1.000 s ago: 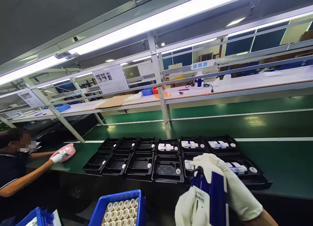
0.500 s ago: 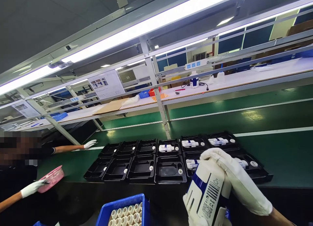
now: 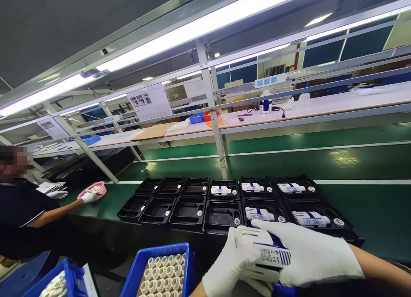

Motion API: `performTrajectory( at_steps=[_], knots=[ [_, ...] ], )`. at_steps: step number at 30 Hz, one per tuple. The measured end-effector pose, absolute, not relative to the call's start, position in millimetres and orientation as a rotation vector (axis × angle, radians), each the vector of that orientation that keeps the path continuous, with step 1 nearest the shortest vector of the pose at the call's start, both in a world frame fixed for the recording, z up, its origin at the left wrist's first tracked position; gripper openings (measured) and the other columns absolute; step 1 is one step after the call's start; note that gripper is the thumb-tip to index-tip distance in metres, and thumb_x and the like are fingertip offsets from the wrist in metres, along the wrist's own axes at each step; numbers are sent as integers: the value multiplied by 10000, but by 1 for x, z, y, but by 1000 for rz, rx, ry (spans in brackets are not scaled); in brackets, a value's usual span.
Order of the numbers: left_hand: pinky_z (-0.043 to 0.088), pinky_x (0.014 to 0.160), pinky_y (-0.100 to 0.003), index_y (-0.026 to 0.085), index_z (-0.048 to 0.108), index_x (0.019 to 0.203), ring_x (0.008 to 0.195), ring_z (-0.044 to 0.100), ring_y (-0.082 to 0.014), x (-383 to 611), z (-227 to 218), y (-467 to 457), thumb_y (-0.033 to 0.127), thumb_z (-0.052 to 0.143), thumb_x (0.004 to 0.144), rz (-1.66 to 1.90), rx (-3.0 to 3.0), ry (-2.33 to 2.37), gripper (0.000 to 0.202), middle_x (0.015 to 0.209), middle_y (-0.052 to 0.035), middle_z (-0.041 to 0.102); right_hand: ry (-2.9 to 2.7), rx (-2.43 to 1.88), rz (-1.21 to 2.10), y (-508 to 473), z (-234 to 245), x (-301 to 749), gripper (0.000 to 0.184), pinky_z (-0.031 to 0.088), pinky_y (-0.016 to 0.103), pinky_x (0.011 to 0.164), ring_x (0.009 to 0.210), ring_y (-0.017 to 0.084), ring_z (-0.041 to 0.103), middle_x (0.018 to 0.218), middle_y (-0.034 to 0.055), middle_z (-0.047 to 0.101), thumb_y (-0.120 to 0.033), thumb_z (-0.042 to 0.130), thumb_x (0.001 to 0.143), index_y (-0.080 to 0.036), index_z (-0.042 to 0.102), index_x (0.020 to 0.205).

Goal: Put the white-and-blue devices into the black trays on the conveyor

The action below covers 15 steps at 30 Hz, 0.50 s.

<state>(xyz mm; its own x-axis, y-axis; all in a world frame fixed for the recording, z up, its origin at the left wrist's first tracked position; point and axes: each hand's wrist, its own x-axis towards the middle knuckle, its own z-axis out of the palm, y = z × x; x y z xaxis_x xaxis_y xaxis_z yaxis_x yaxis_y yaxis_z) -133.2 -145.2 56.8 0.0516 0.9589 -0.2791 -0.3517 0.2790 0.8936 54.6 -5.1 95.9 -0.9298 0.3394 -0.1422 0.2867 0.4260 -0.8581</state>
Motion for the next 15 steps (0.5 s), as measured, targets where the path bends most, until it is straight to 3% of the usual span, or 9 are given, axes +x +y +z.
performTrajectory(
  at_steps=[2, 4, 5, 7, 10, 12, 15],
  knots=[
    [506, 464, -247, 161, 610, 1197, 563, 682, -199, -151, 58, -127, 871, 718, 690, 1013, 751, 1012, 879, 879, -128, 738, -2308, -574, 1955, -6, 81, 52, 646, 495, 439, 1096, 1204, 324, 651, 1200, 72, 754, -316, 784, 679, -245, 708, 1316],
    [458, 417, -247, 123, 645, 1028, 513, 653, -209, -173, 33, -101, 1026, 539, 648, 931, 784, 993, 985, 764, -128, 704, -1782, -605, 2435, -8, 64, 49, 483, 542, 416, 1008, 1075, 294, 692, 1104, 110, 764, -515, 724, 772, -175, 773, 1112],
    [474, 431, -266, 134, 644, 978, 517, 653, -212, -181, 10, -88, 1048, 534, 605, 968, 763, 1023, 993, 772, -124, 705, -1486, -634, 2615, -8, 56, 47, 541, 573, 392, 907, 971, 274, 705, 1042, 130, 764, -617, 654, 806, -147, 781, 1042],
    [546, 561, -307, 150, 651, 918, 612, 685, -207, -184, -50, -68, 1049, 491, 634, 1124, 688, 1171, 956, 856, -128, 726, -1058, -683, 2773, -6, 44, 44, 680, 571, 349, 718, 809, 246, 690, 941, 157, 752, -735, 521, 819, -120, 777, 955],
    [579, 856, -468, 177, 687, 733, 658, 652, -217, -149, -138, -65, 1084, 451, 593, 1012, 537, 1354, 947, 796, -110, 709, -896, -691, 2757, 3, 37, 40, 736, 542, 332, 645, 758, 239, 673, 928, 170, 737, -771, 401, 809, -137, 751, 939],
    [539, 992, -542, 206, 700, 636, 688, 653, -253, -114, -170, -81, 1012, 572, 632, 922, 533, 1384, 817, 731, -85, 683, -868, -718, 2751, 13, 35, 40, 746, 535, 324, 640, 759, 234, 673, 939, 160, 734, -789, 368, 792, -161, 738, 948],
    [565, 996, -499, 225, 762, 911, 952, 708, -268, -77, -167, -114, 714, 681, 871, 1051, 494, 1306, 498, 995, -77, 754, -848, -764, 2771, 34, 31, 43, 750, 551, 341, 675, 795, 244, 695, 973, 159, 745, -774, 365, 795, -161, 741, 1011]
  ],
)
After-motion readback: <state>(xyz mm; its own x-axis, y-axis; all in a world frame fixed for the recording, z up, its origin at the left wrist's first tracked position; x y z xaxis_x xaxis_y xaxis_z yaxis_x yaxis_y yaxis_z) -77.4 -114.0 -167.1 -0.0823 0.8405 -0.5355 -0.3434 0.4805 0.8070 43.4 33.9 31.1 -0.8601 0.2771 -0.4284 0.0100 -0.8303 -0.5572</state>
